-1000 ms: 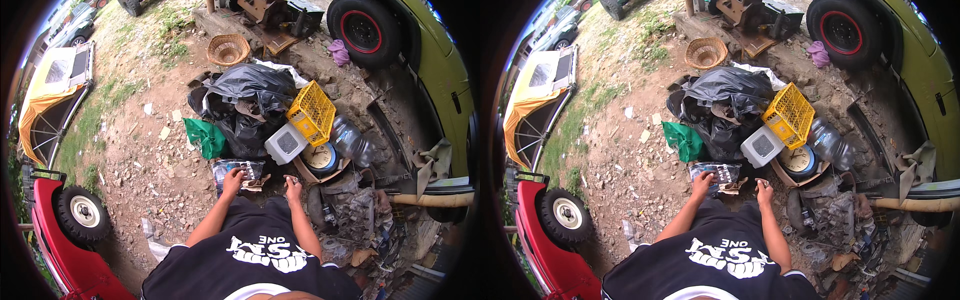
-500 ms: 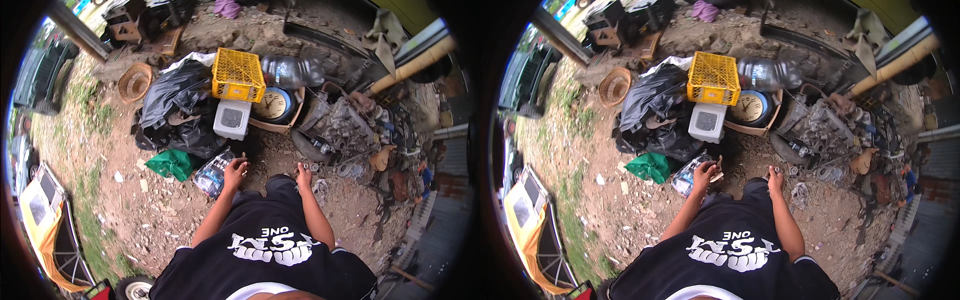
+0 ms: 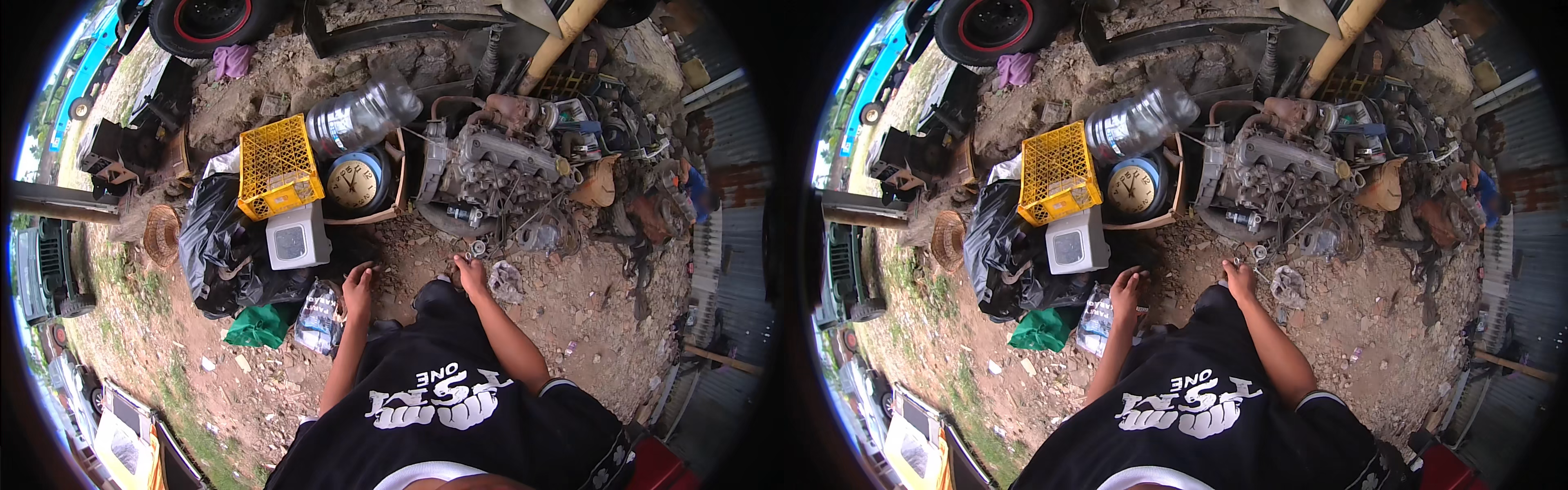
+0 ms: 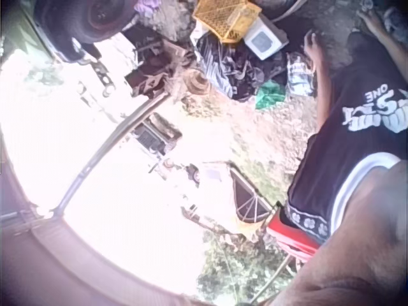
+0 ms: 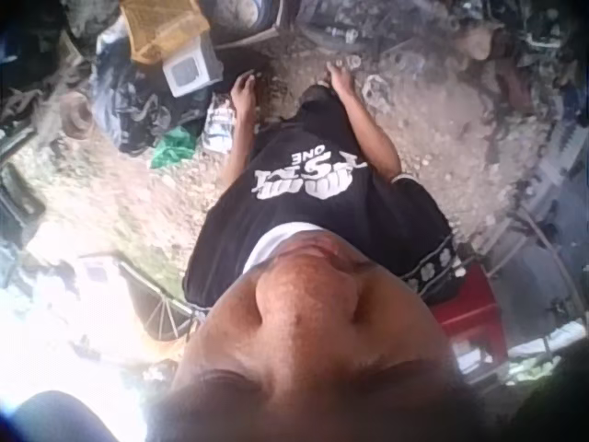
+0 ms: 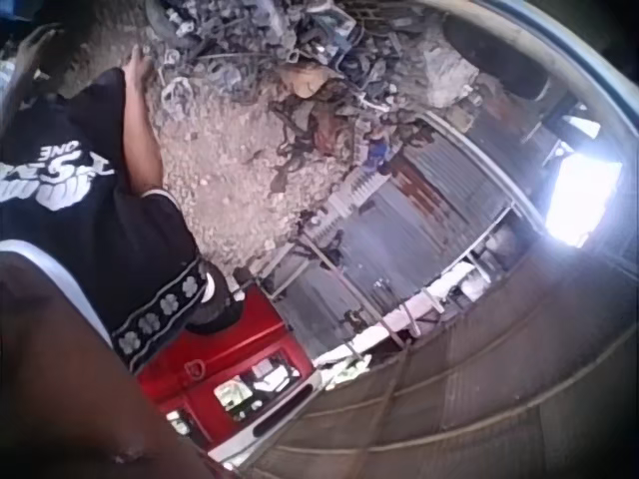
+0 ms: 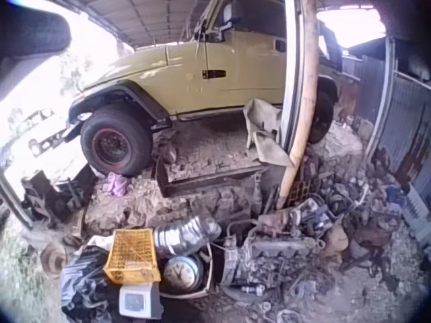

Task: The person sorts through a pile of scrap and debris, moving a green bag and a yellow crate aside. They then sit on the ground and work on a car engine block, using a wrench to tighten bolts on a metal component attached to the engine.

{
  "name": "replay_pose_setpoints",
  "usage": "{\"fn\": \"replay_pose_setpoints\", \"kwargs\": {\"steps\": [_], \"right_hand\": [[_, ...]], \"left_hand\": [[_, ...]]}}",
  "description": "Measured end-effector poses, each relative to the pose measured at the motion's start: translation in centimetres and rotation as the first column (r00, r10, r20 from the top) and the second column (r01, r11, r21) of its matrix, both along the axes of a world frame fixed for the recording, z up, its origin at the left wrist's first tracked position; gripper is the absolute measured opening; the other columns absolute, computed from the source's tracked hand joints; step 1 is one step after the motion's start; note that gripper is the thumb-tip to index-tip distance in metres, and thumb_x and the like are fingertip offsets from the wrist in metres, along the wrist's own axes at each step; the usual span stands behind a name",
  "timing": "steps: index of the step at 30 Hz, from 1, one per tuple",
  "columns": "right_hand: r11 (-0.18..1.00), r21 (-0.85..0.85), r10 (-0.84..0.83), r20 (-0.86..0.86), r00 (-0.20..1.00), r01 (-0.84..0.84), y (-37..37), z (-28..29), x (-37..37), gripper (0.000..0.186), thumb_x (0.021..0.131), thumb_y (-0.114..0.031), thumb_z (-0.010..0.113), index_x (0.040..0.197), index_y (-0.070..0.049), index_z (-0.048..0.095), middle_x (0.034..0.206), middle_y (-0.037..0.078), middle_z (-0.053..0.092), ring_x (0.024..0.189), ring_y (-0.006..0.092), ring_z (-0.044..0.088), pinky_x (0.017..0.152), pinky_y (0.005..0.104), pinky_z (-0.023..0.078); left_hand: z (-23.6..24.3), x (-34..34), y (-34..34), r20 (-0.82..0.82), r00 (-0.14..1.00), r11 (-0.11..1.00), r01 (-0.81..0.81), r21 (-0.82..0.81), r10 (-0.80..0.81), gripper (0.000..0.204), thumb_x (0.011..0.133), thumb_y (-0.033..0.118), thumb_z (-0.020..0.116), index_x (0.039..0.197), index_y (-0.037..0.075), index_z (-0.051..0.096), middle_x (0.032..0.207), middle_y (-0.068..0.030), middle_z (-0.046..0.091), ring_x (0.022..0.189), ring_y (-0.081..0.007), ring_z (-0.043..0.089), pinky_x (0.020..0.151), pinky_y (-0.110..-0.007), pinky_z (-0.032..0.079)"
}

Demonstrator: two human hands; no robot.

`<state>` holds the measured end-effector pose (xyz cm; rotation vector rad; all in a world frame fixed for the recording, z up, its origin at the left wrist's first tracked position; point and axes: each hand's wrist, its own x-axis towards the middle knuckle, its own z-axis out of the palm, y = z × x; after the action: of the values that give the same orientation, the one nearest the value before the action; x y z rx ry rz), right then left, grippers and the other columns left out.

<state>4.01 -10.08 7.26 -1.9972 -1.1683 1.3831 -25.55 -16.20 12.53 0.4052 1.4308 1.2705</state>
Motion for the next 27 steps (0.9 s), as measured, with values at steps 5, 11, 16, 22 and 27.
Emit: {"fn": "replay_pose_setpoints", "kwargs": {"steps": [5, 11, 16, 22, 27], "right_hand": [[1.0, 0.007, -0.017, -0.094, 0.995, 0.017, 3.9, -4.2, 2.5, 0.029, 0.097, -0.035, 0.064, 0.107, -0.012, 0.078, 0.081, 0.001, 0.074, 0.075, 0.0165, 0.068, 0.07, 0.0348, 0.051], [0.999, 0.019, -0.04, -0.108, 0.993, 0.043, 6.0, -3.2, 2.8, 0.026, 0.096, -0.033, 0.066, 0.108, -0.013, 0.078, 0.085, 0.0, 0.075, 0.077, 0.0142, 0.065, 0.072, 0.034, 0.049], [0.897, -0.013, -0.432, -0.233, 0.872, 0.441, 6.2, -4.7, 7.6, 0.025, 0.095, -0.028, 0.068, 0.108, -0.008, 0.077, 0.093, 0.002, 0.077, 0.083, 0.0156, 0.066, 0.077, 0.0331, 0.048], [0.848, -0.101, -0.528, -0.091, 0.844, 0.52, 4.6, -5.6, 12.6, 0.023, 0.095, -0.025, 0.067, 0.109, -0.01, 0.076, 0.1, 0.007, 0.076, 0.1, 0.0182, 0.068, 0.088, 0.0337, 0.049], [0.845, -0.121, -0.535, -0.211, 0.818, 0.521, 4.4, -4.5, 10.1, 0.022, 0.097, -0.02, 0.065, 0.114, -0.007, 0.072, 0.101, 0.006, 0.076, 0.101, 0.0175, 0.068, 0.094, 0.0324, 0.047]], "left_hand": [[0.9, 4.4, 2.8, 0.033, 0.999, 0.997, 0.039, 0.065, -0.041, 0.031, 0.1, 0.017, 0.066, 0.125, -0.001, 0.062, 0.107, -0.0102, 0.074, 0.095, -0.017, 0.07, 0.086, -0.029, 0.055], [-1.4, 3.1, 0.3, 0.018, 0.998, 0.989, -0.061, -0.138, 0.064, 0.033, 0.1, 0.018, 0.066, 0.126, -0.001, 0.061, 0.108, -0.0116, 0.073, 0.094, -0.0183, 0.071, 0.082, -0.029, 0.056], [-0.8, 2.9, 2.3, 0.007, 1.0, 0.989, -0.005, -0.145, 0.006, 0.03, 0.1, 0.016, 0.064, 0.125, 0.0, 0.06, 0.109, -0.0135, 0.073, 0.092, -0.0184, 0.071, 0.081, -0.03, 0.056], [0.2, 4.2, 5.9, 0.005, 1.0, 1.0, -0.015, 0.003, 0.015, 0.023, 0.101, 0.01, 0.062, 0.12, -0.002, 0.063, 0.104, -0.0135, 0.072, 0.091, -0.0193, 0.07, 0.084, -0.032, 0.058], [0.3, 4.6, 9.0, -0.038, 0.999, 0.998, 0.018, 0.052, -0.016, 0.019, 0.1, 0.009, 0.063, 0.115, -0.003, 0.066, 0.1, -0.0108, 0.072, 0.089, -0.0165, 0.07, 0.081, -0.03, 0.057]]}}
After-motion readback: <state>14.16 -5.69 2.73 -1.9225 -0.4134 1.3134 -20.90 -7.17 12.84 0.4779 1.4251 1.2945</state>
